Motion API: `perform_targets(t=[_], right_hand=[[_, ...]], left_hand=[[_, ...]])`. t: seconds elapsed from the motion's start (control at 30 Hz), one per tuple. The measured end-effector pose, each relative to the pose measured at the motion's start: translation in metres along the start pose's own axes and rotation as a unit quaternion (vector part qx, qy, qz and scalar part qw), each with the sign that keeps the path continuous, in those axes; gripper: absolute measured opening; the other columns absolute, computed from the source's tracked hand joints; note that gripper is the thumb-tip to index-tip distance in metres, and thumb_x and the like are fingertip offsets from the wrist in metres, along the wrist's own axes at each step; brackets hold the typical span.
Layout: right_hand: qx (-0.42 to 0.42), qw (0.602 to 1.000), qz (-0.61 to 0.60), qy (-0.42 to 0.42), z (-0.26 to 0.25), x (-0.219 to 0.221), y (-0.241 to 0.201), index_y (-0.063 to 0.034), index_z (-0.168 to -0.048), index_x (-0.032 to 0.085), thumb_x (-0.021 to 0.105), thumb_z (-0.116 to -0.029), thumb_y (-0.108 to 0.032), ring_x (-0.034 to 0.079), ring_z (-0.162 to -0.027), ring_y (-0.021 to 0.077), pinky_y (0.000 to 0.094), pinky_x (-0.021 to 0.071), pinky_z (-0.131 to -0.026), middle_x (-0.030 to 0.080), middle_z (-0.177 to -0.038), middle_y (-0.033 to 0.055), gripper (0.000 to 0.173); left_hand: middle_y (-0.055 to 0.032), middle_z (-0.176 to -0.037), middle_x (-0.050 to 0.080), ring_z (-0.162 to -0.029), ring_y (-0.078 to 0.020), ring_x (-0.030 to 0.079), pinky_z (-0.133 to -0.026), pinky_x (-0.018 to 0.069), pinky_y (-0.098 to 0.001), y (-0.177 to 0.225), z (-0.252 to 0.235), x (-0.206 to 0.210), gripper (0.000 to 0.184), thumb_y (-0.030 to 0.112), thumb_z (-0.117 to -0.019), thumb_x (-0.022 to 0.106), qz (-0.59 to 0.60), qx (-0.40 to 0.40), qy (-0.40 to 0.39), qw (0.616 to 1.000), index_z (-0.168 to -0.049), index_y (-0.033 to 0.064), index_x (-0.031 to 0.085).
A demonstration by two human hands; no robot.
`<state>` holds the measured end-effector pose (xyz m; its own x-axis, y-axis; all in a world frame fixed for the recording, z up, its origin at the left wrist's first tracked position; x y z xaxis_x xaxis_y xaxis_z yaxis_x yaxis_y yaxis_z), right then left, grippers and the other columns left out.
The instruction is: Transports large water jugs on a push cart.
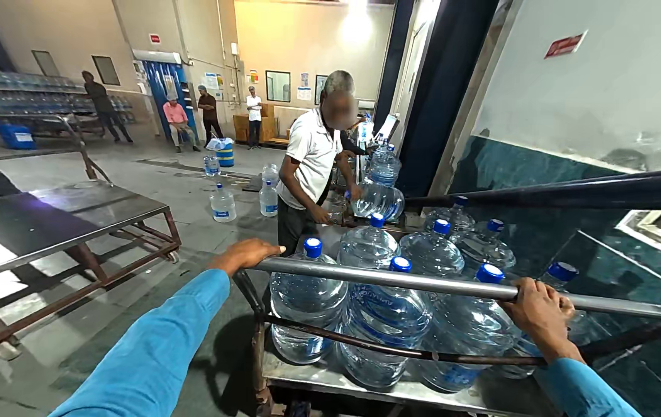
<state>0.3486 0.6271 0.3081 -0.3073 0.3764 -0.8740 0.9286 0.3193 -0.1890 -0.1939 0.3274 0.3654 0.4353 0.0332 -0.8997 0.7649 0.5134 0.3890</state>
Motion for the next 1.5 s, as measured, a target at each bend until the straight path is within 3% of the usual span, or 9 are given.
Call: perform_targets(t=[0.23,0.53,0.77,1.07,1.5], right_hand=[[-0.014,1.0,-0.017,0.007,0.001,-0.001,0.003,0.0021,-0.123,0.063,0.089,-0.0773,-0.015,0.049,-0.132,0.0513,0.0752,0.0287,-0.108,0.061,-0.129,0.03,0.055],[0.001,1.0,-0.005,-0.001,-0.001,0.0,0.003,-0.0003,-0.123,0.063,0.091,-0.0761,-0.018,0.048,-0.135,0.0488,0.0736,0.0281,-0.11,0.062,-0.13,0.0271,0.057],[0.01,1.0,0.002,-0.01,-0.001,0.0,0.002,0.0003,-0.123,0.063,0.09,-0.0771,-0.019,0.048,-0.136,0.048,0.0727,0.0285,-0.111,0.061,-0.132,0.0272,0.057],[0.014,1.0,0.005,-0.02,0.0,-0.003,0.001,-0.0014,-0.124,0.063,0.089,-0.0776,-0.02,0.047,-0.137,0.0466,0.0714,0.0281,-0.112,0.061,-0.132,0.025,0.056],[0.01,1.0,0.0,-0.02,-0.003,-0.001,-0.001,-0.0017,-0.125,0.063,0.089,-0.0777,-0.021,0.047,-0.137,0.0465,0.0718,0.0273,-0.112,0.061,-0.133,0.0256,0.057]], left_hand=[[-0.0193,-0.136,0.065,-0.133,-0.0386,0.056,-0.11,0.0377,-0.0667,0.002,0.002,0.0,0.063,0.06,-0.1068,0.037,-0.001,0.007,-0.001,1.0,-0.131,0.0101,0.069],[-0.0207,-0.133,0.066,-0.132,-0.0396,0.056,-0.11,0.0382,-0.0659,0.009,0.009,-0.002,0.063,0.058,-0.1072,0.038,0.0,-0.007,-0.006,1.0,-0.13,0.0086,0.069],[-0.0234,-0.126,0.068,-0.126,-0.0423,0.059,-0.106,0.0396,-0.0673,0.021,0.026,-0.003,0.058,0.052,-0.1081,0.042,0.034,-0.019,0.018,0.999,-0.123,0.0043,0.072],[-0.0183,-0.131,0.067,-0.13,-0.0367,0.059,-0.108,0.0402,-0.0656,0.004,0.005,0.0,0.064,0.062,-0.106,0.038,0.003,-0.011,-0.005,1.0,-0.127,0.0108,0.071],[-0.0221,-0.128,0.067,-0.127,-0.0408,0.059,-0.106,0.0398,-0.0673,0.008,0.014,-0.004,0.063,0.058,-0.1066,0.041,0.024,-0.022,0.001,0.999,-0.124,0.0061,0.071]])
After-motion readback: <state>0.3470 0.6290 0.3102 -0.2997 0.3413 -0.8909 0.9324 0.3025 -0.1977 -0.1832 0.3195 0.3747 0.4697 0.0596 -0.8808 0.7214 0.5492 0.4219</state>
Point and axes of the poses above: each hand's wrist, its own z-axis away from the middle knuckle, its own x-axis out of the palm, y = z × x, the point moved 1 cm from there along -z, towards the middle knuckle
